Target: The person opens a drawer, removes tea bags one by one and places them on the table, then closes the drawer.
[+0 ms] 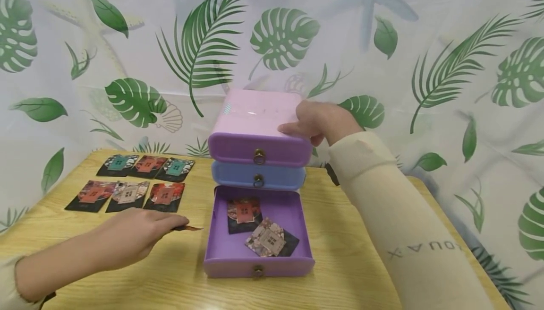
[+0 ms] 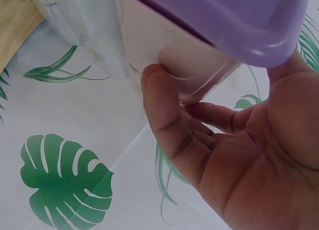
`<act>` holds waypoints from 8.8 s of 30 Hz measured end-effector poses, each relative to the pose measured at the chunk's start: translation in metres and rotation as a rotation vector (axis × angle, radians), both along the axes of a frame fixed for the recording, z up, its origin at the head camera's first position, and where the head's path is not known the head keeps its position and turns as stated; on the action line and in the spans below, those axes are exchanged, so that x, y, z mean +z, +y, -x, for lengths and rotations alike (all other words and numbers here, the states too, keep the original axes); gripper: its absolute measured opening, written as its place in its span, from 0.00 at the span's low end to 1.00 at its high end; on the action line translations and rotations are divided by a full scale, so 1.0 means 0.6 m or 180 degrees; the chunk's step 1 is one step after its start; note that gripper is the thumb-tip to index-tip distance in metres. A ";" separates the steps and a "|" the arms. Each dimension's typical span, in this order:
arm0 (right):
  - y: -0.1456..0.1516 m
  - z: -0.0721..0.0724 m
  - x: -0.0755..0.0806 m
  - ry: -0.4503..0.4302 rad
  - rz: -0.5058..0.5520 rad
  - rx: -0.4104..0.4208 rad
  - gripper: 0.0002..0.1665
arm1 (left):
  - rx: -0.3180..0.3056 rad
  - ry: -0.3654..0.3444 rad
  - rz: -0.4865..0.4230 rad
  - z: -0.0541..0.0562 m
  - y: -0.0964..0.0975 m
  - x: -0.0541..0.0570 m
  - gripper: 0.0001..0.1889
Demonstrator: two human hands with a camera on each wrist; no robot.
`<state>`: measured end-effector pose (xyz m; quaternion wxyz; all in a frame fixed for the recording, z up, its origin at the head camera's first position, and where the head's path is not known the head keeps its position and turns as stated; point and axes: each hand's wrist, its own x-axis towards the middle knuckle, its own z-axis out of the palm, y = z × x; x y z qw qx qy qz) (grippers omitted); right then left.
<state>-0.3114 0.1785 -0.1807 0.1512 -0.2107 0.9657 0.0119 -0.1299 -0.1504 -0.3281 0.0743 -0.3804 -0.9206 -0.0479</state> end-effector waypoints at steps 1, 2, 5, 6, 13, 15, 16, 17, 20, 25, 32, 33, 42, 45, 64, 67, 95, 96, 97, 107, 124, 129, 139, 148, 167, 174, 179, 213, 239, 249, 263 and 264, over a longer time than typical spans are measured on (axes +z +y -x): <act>0.001 0.000 0.000 -0.0004 0.0008 0.0000 0.33 | 0.0040 0.0000 0.0026 -0.002 -0.007 -0.003 0.19; 0.001 -0.001 0.000 -0.0008 0.0015 -0.0002 0.33 | 0.0079 -0.0004 0.0033 -0.004 -0.015 -0.007 0.18; 0.003 -0.001 0.000 0.0006 -0.0001 0.0005 0.33 | 0.0205 0.0040 0.0048 -0.010 -0.042 -0.018 0.17; 0.003 -0.001 0.001 0.0019 -0.0014 0.0017 0.33 | 0.0245 0.0065 0.0047 -0.012 -0.052 -0.022 0.17; 0.003 -0.001 0.002 0.0020 -0.0036 -0.0015 0.34 | 0.0691 0.0159 0.0159 -0.025 -0.112 -0.040 0.17; 0.002 -0.002 0.002 0.0015 -0.0032 -0.0024 0.34 | 0.0798 0.0257 0.0181 -0.028 -0.127 -0.043 0.17; 0.002 -0.002 0.001 0.0012 -0.0026 -0.0025 0.33 | 0.0845 0.0292 0.0188 -0.030 -0.133 -0.045 0.17; 0.002 -0.002 0.000 0.0007 -0.0019 -0.0023 0.33 | 0.0880 0.0337 0.0179 -0.031 -0.141 -0.046 0.16; 0.002 -0.002 0.000 -0.0003 0.0011 -0.0014 0.33 | 0.1030 0.0437 0.0098 -0.037 -0.162 -0.049 0.09; 0.002 0.000 0.002 -0.0020 0.0045 -0.0041 0.33 | 0.1285 0.0636 -0.0086 -0.043 -0.196 -0.057 0.10; 0.003 0.000 -0.002 -0.0047 0.0100 -0.0081 0.33 | 0.1404 0.0905 -0.0137 -0.046 -0.243 -0.078 0.22; 0.003 0.000 -0.002 -0.0056 0.0103 -0.0075 0.33 | 0.1438 0.0796 -0.0083 -0.045 -0.249 -0.081 0.22; 0.002 0.001 -0.001 -0.0013 -0.0011 0.0022 0.34 | 0.1562 -0.0167 0.0288 -0.035 -0.284 -0.103 0.21; 0.002 0.002 -0.001 -0.0032 -0.0019 0.0041 0.35 | 0.1509 -0.0169 0.0247 -0.035 -0.293 -0.111 0.25; 0.002 0.004 -0.002 -0.0048 -0.0047 0.0032 0.35 | 0.1187 -0.0014 0.0351 -0.022 -0.338 -0.122 0.25; 0.002 0.003 0.000 -0.0050 -0.0054 0.0045 0.35 | 0.1195 -0.0005 0.0319 -0.022 -0.328 -0.115 0.24; 0.003 0.000 -0.002 -0.0056 -0.0012 -0.0025 0.34 | -0.0222 -0.0026 -0.0308 0.012 -0.027 0.001 0.04; 0.003 0.000 -0.002 -0.0057 -0.0014 -0.0019 0.34 | -0.0295 0.0008 -0.0300 0.015 -0.015 0.002 0.03; 0.003 0.000 -0.002 -0.0060 -0.0012 -0.0013 0.35 | -0.0369 0.0027 -0.0303 0.018 -0.003 0.002 0.03; 0.003 0.000 -0.001 -0.0079 -0.0037 0.0021 0.35 | -0.1009 0.0114 -0.0048 0.066 0.100 0.003 0.08; 0.001 -0.005 0.000 -0.0042 -0.0110 -0.0072 0.36 | -0.0867 -0.0121 0.1319 0.117 0.218 -0.025 0.28; 0.001 -0.004 0.001 -0.0059 -0.0075 -0.0007 0.34 | -0.0875 -0.0062 0.1509 0.121 0.239 -0.030 0.34; 0.003 -0.003 -0.001 -0.0083 -0.0031 -0.0014 0.34 | -0.1182 -0.0079 0.1672 0.118 0.274 -0.043 0.21; 0.000 -0.004 0.000 -0.0041 -0.0066 -0.0043 0.33 | -0.1104 0.0177 0.1840 0.116 0.271 -0.045 0.13; 0.003 -0.004 0.000 -0.0018 -0.0071 -0.0021 0.33 | -0.1167 0.0224 0.1138 0.104 0.241 -0.020 0.08; 0.000 -0.003 0.002 -0.0046 -0.0067 -0.0030 0.32 | -0.1442 0.0772 0.0381 0.085 0.208 -0.003 0.10; -0.001 -0.005 0.002 -0.0043 -0.0086 -0.0049 0.32 | -0.1590 0.1397 -0.0209 0.073 0.181 0.005 0.13; 0.001 -0.003 0.000 -0.0133 -0.0011 -0.0123 0.33 | 0.0108 0.1629 -0.0412 -0.018 -0.116 -0.001 0.37; 0.003 -0.001 -0.002 -0.0115 0.0073 -0.0194 0.34 | 0.0896 -0.0174 0.0491 -0.015 -0.176 -0.077 0.16; 0.003 -0.001 -0.006 -0.0141 0.0089 -0.0178 0.36 | 0.1041 -0.0999 0.0515 0.010 -0.187 -0.075 0.12; 0.004 -0.003 -0.006 -0.0110 0.0116 -0.0154 0.35 | 0.0708 -0.0402 0.0068 0.009 -0.105 -0.023 0.12; 0.004 -0.003 -0.006 -0.0113 0.0121 -0.0169 0.35 | 0.0638 -0.0315 0.0039 0.010 -0.095 -0.020 0.13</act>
